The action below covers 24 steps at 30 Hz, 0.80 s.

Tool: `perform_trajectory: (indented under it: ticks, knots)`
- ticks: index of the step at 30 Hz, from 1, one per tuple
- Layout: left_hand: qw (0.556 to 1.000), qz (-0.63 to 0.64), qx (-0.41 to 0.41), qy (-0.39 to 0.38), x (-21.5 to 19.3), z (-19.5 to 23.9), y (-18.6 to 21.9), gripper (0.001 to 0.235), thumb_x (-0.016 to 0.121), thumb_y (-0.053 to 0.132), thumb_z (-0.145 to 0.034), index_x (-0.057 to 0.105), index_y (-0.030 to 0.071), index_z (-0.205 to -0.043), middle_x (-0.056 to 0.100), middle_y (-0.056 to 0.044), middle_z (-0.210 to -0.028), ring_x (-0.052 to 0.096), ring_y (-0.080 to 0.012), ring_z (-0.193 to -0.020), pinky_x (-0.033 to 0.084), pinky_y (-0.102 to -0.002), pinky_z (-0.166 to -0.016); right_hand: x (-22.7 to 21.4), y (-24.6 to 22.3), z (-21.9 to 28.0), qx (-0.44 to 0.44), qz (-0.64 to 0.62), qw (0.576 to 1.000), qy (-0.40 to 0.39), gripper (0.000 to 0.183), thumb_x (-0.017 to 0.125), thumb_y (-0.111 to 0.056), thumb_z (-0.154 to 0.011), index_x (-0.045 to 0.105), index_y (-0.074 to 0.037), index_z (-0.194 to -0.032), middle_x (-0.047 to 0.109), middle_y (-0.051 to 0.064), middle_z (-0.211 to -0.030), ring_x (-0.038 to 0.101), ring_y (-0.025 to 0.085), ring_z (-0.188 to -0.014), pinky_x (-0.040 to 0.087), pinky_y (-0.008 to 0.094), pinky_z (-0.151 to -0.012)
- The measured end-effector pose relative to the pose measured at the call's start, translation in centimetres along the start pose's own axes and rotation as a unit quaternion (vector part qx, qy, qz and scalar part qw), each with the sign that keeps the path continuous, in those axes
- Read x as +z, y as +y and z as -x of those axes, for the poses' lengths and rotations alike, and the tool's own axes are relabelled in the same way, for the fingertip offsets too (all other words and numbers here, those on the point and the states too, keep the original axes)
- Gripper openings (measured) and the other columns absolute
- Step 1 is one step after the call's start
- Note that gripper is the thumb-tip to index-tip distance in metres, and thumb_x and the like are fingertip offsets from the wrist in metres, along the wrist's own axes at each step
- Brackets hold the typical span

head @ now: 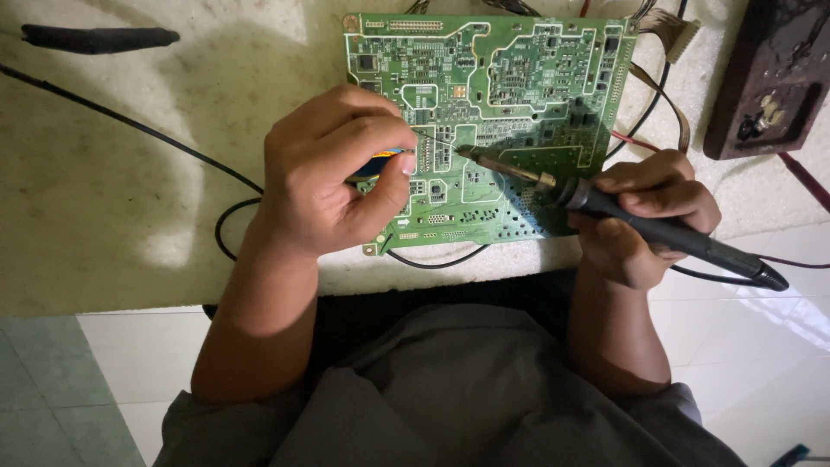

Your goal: The person uses a soldering iron and solder wire to reflow or repair joints on a green circuit board. They then use a flashlight to inspect the soldered areas.

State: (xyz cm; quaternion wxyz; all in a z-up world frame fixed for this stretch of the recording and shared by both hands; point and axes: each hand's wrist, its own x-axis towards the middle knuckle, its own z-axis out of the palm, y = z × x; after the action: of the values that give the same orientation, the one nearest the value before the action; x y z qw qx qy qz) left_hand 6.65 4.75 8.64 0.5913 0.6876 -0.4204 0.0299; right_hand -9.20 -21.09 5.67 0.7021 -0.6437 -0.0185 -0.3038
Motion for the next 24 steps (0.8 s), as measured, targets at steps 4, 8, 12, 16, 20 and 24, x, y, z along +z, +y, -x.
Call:
perform_trajectory:
  ticks: [4, 8, 12, 16, 20, 24]
  knots:
    - [1.000, -0.005, 0.002, -0.003, -0.03, -0.02, 0.00, 0.020, 0.053, 0.004, -0.102, 0.065, -0.006, -0.090, 0.063, -0.019, -0.083, 0.062, -0.0294, -0.073, 0.049, -0.037, -0.065, -0.28, 0.04, -0.03, -0.009, 0.026, 1.000, -0.013, 0.015, 0.070, -0.007, -0.084, 0.058, -0.008, -0.092, 0.060, 0.015, -0.090, 0.063, 0.025, -0.058, 0.060, 0.030, -0.051]
    - [1.000, -0.002, 0.001, -0.005, -0.02, 0.07, -0.10, 0.018, 0.055, 0.003, -0.101, 0.066, -0.007, -0.090, 0.064, -0.019, -0.084, 0.063, -0.0290, -0.073, 0.050, -0.037, -0.065, -0.28, -0.04, -0.05, -0.009, 0.028, 0.999, -0.021, 0.015, 0.071, -0.007, -0.086, 0.057, -0.007, -0.093, 0.059, 0.015, -0.090, 0.064, 0.025, -0.057, 0.059, 0.030, -0.049]
    - [1.000, -0.010, 0.002, -0.004, 0.03, 0.10, -0.17, 0.019, 0.055, 0.004, -0.101, 0.067, -0.006, -0.090, 0.065, -0.019, -0.084, 0.064, -0.0286, -0.073, 0.051, -0.036, -0.064, -0.02, -0.23, -0.07, -0.003, 0.041, 0.999, -0.012, 0.018, 0.073, -0.008, -0.084, 0.056, -0.007, -0.091, 0.059, 0.017, -0.090, 0.063, 0.027, -0.056, 0.057, 0.031, -0.047]
    - [1.000, -0.004, 0.006, -0.004, 0.04, 0.06, -0.16, 0.018, 0.055, 0.002, -0.101, 0.067, -0.006, -0.090, 0.064, -0.019, -0.083, 0.063, -0.0279, -0.072, 0.050, -0.035, -0.062, -0.20, -0.15, -0.07, -0.004, 0.024, 0.999, -0.026, 0.015, 0.071, -0.006, -0.086, 0.057, -0.006, -0.093, 0.059, 0.017, -0.091, 0.065, 0.026, -0.059, 0.060, 0.030, -0.050]
    - [1.000, -0.004, 0.001, -0.006, 0.01, 0.04, -0.08, 0.020, 0.054, 0.004, -0.103, 0.066, -0.006, -0.091, 0.064, -0.019, -0.084, 0.063, -0.0285, -0.073, 0.050, -0.036, -0.064, -0.13, -0.22, -0.08, 0.001, 0.021, 0.999, -0.025, 0.015, 0.071, -0.005, -0.086, 0.058, -0.006, -0.093, 0.059, 0.015, -0.092, 0.066, 0.026, -0.060, 0.062, 0.030, -0.052]
    - [1.000, -0.005, -0.001, -0.008, -0.01, 0.06, -0.08, 0.018, 0.055, 0.002, -0.101, 0.066, -0.006, -0.091, 0.064, -0.019, -0.084, 0.063, -0.0284, -0.073, 0.050, -0.036, -0.064, 0.04, -0.30, -0.04, 0.005, 0.020, 1.000, -0.014, 0.016, 0.073, -0.006, -0.086, 0.058, -0.006, -0.092, 0.059, 0.015, -0.091, 0.065, 0.025, -0.060, 0.062, 0.030, -0.052]
